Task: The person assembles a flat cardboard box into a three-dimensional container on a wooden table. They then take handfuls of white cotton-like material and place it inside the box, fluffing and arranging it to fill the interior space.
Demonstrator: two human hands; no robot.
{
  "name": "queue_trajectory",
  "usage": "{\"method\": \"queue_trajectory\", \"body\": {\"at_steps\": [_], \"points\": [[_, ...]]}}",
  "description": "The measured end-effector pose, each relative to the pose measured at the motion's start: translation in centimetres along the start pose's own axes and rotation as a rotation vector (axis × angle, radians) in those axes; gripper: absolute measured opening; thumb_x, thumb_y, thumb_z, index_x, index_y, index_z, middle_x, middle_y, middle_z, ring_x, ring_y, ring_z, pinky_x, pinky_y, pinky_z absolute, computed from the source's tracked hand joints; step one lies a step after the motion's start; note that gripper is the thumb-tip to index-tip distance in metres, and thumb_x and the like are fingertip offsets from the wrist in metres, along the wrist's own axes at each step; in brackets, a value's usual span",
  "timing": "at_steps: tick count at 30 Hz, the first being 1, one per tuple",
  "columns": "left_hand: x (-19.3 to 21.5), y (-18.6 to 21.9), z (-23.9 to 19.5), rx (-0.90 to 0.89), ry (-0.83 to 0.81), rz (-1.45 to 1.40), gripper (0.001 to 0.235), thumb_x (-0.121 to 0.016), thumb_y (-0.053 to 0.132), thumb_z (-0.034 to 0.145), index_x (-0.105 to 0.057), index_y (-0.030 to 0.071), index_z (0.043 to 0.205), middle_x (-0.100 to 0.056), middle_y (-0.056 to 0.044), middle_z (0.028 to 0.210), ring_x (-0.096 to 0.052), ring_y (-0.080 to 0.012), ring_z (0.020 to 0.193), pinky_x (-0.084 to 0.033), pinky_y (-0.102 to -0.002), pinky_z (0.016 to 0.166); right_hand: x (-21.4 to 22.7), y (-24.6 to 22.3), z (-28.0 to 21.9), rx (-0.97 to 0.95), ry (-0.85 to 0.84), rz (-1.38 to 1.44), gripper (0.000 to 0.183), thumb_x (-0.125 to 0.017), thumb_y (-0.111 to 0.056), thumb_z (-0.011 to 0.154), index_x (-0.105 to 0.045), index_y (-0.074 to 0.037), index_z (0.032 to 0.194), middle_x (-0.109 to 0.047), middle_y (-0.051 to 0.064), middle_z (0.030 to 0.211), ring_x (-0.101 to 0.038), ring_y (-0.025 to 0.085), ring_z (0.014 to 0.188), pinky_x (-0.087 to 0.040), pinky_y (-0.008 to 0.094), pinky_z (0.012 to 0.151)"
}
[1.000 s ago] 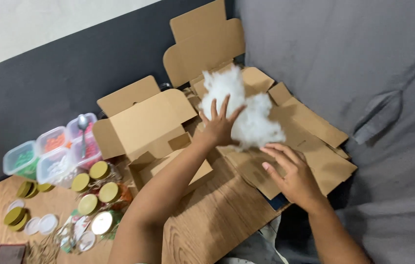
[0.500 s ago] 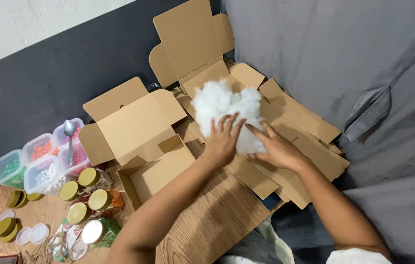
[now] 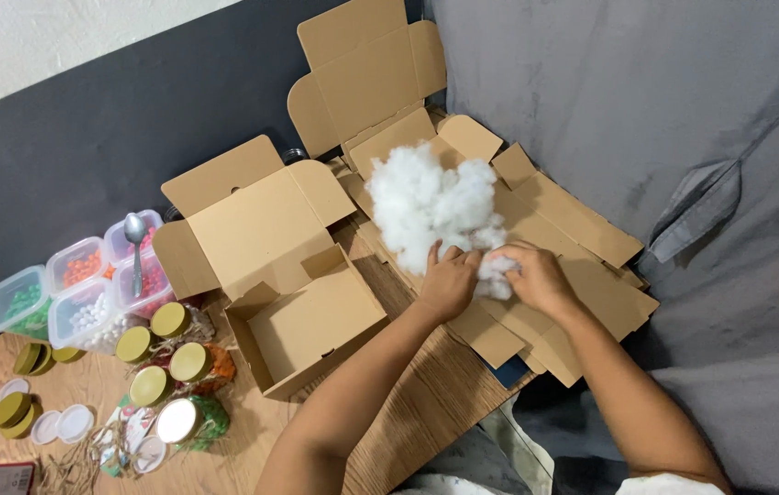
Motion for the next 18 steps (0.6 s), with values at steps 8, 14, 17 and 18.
{"method": "queue_trajectory", "body": {"at_steps": [8, 14, 17, 18], "points": [[6.4, 1.2, -2.2, -0.035, 0.074, -0.225, 0.049, -0.069, 0.023, 0.091, -0.049, 0.014, 0.135, -0.061, -0.007, 0.129, -0.049, -0.0275, 0.128, -0.018, -0.062, 0.122, 7.2, -3.2, -2.1, 0.113, 0.539, 0.255, 0.024, -0.074, -0.004, 0.093, -0.077, -0.021, 0.111, -0.071, 0.002, 0.1, -0.061, 0.017, 0.098, -0.048, 0.032, 0.09], [18.0, 1.3, -8.4, -0.058, 0.251, -0.966, 0.065, -0.064, 0.022, 0.097, -0.037, 0.009, 0.154, -0.047, -0.017, 0.151, -0.043, -0.0409, 0.14, -0.029, -0.062, 0.119, 5.0, -13.7, -4.7, 0.027, 0.548, 0.771, 0.021, -0.076, -0.022, 0.095, -0.073, -0.015, 0.114, -0.063, -0.004, 0.094, -0.054, 0.004, 0.086, -0.05, 0.018, 0.079], [19.5, -0.8, -11.9, -0.023, 0.283, -1.215, 0.061, -0.052, 0.023, 0.105, -0.026, 0.009, 0.159, -0.038, -0.026, 0.155, -0.04, -0.0472, 0.14, -0.032, -0.062, 0.116, 1.1, -17.0, -4.7, 0.045, 0.33, 0.726, 0.029, -0.076, -0.025, 0.09, -0.075, -0.019, 0.118, -0.066, 0.001, 0.101, -0.061, 0.009, 0.087, -0.054, 0.024, 0.075], [19.2, -1.8, -13.1, -0.012, 0.275, -1.339, 0.066, -0.047, 0.029, 0.108, -0.016, 0.013, 0.164, -0.029, -0.032, 0.158, -0.034, -0.0511, 0.143, -0.027, -0.065, 0.117, -0.4, -17.3, -4.5, 0.095, 0.187, 0.564, 0.034, -0.076, -0.029, 0.089, -0.076, -0.023, 0.123, -0.071, 0.004, 0.109, -0.066, 0.013, 0.09, -0.056, 0.03, 0.075]]}}
Point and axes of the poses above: each hand's wrist, its own z-axis towards the middle knuckle, its own x-axis out of the back of the hand, y = z × x, the point moved 1 cm from there along z, towards the middle knuckle
